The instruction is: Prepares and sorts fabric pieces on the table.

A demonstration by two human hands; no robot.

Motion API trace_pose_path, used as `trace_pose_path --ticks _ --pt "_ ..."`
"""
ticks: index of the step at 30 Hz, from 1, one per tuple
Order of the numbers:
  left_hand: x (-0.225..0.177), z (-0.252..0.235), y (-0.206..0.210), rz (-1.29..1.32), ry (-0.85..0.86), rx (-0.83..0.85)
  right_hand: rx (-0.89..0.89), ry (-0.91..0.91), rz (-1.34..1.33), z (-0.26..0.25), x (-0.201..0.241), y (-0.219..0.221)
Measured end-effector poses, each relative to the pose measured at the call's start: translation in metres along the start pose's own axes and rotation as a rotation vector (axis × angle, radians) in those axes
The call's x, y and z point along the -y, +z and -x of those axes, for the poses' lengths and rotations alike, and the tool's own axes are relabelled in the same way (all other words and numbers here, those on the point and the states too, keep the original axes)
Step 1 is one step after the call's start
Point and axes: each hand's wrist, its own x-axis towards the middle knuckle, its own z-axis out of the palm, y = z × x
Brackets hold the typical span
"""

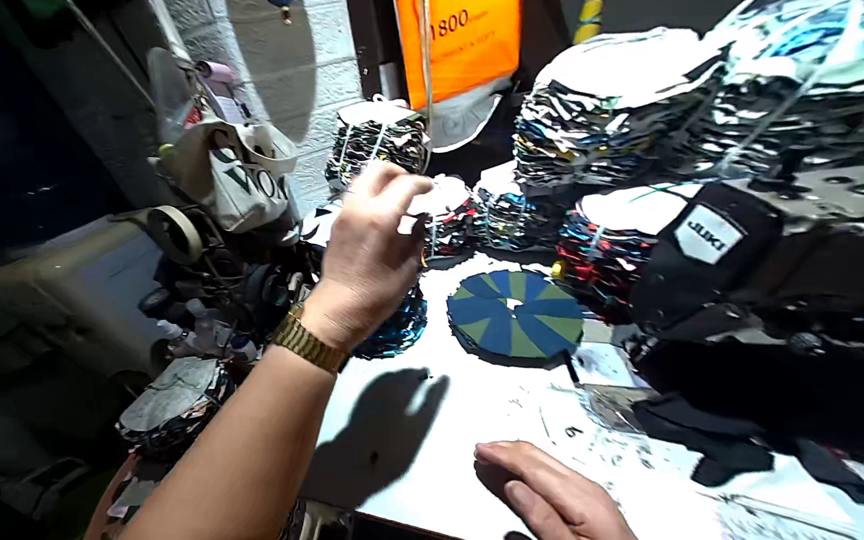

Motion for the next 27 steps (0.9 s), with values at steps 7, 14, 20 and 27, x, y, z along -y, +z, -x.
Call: trace_pose_path --ticks 7,14,20,27 --pt "-0.043 0.054 0.108 0.344 0.064 0.579 -0.044 -0.178 0.137 0.009 -0.017 0.012" --pt "-0.048 0.065 0.147 0.177 0.126 0.679 -0.04 -0.134 0.104 0.007 -0.016 0.011" --pt "-0.05 0.063 0.149 0.156 0.12 0.655 -0.046 -0.12 0.092 0.008 -0.015 0.01" --pt "-0.041 0.055 0.144 0.317 0.022 0.661 -0.042 -0.101 0.07 0.008 -0.014 0.009"
